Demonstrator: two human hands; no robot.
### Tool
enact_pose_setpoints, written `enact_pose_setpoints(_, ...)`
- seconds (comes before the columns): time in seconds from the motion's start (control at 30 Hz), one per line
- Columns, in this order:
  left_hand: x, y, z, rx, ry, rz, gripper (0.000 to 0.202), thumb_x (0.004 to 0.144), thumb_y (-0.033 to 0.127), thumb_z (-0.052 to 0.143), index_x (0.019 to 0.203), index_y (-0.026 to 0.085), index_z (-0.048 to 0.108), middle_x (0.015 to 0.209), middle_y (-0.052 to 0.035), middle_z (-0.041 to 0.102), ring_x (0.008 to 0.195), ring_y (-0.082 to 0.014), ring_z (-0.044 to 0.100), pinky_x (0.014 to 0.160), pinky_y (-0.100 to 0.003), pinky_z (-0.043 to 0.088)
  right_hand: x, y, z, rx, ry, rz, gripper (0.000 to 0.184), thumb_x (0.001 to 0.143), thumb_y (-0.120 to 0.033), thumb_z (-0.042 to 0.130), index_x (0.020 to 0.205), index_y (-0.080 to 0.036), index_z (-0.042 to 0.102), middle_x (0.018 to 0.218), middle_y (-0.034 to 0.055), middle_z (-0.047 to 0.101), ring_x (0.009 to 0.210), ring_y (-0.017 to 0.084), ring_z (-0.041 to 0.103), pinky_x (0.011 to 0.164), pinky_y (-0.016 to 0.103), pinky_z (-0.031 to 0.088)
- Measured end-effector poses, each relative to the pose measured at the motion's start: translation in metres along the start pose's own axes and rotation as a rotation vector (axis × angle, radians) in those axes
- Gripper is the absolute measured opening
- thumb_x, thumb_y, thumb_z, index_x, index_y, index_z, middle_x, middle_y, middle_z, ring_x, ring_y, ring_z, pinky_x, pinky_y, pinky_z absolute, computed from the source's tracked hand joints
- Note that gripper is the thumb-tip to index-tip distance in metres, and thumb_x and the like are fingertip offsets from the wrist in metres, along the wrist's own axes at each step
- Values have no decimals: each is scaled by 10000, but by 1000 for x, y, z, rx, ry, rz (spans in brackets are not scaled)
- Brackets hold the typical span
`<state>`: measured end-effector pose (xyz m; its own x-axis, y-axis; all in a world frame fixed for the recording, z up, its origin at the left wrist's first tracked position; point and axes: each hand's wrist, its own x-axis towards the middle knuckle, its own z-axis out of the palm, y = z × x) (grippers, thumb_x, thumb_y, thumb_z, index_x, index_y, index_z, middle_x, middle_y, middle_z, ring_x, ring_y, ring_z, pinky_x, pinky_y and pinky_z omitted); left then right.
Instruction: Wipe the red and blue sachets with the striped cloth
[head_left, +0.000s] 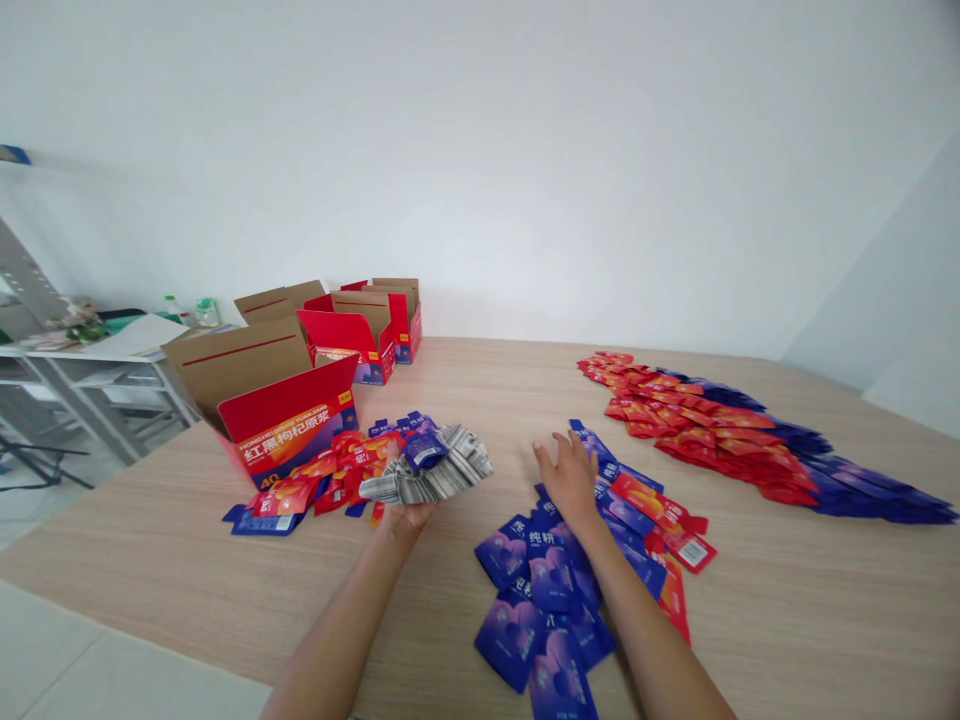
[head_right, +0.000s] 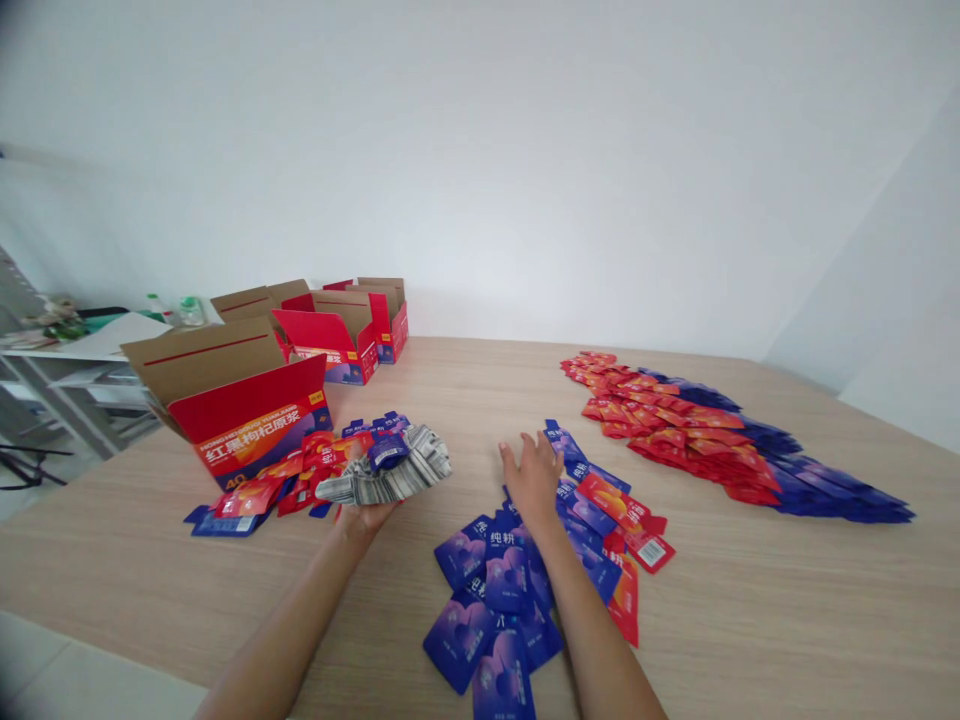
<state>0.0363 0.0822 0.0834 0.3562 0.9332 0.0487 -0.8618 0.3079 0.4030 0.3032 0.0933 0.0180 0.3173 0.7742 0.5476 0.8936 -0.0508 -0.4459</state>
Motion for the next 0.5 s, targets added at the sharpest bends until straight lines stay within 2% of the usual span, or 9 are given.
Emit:
enact_pose_setpoints(0.07,-2,-9,0,23,33,48,496,960,581,444,1101,220,754,1094,-104,777,1110,-298,698,985,-436,532,8,25,-7,-247,-157,182,655,988,-504,424,1463,-54,452,1553,304,361,1466,406,322,1160,640,210)
enact_pose_setpoints(0.13,-4,-16,0,13,44,65,515,959,606,418,1091,245,763,1066,-105,783,1109,-300,703,981,-438,538,12,44,-13,-300,-206,260,688,974,-448,424,1495,-2,389,1545,344,341,1466,447,304,1136,658,228)
enact_pose_setpoints(0.2,-3,-18,-2,-13,6,70,541,960,619,392,1115,253,759,1066,-115,781,1125,-310,697,996,-462,531,15,57,-19,-330,-235,300,698,984,-418,346,1527,19,318,1540,350,345,1469,442,305,1128,662,236)
enact_pose_setpoints(0.3,2,-13,-8,-61,-114,81,577,959,621,379,1222,233,716,1120,-128,766,1174,-319,670,1051,-514,488,19,66,-23,-367,-304,287,719,981,-442,331,1564,-27,270,1568,295,348,1487,402,293,1157,631,210)
enact_pose_setpoints(0.4,8,-7,-14,-78,-238,95,614,944,639,409,1309,212,656,1203,-132,737,1226,-312,635,1111,-528,428,21,67,-23,-396,-408,229,691,975,-485,367,1542,-90,358,1537,241,434,1476,371,328,1174,620,179)
enact_pose_setpoints(0.5,10,-5,-14,-64,-336,97,642,934,650,437,1319,178,641,1251,-156,711,1254,-310,614,1138,-508,392,20,60,-23,-414,-456,192,612,985,-515,381,1425,-113,519,1436,238,544,1395,365,441,1154,615,219)
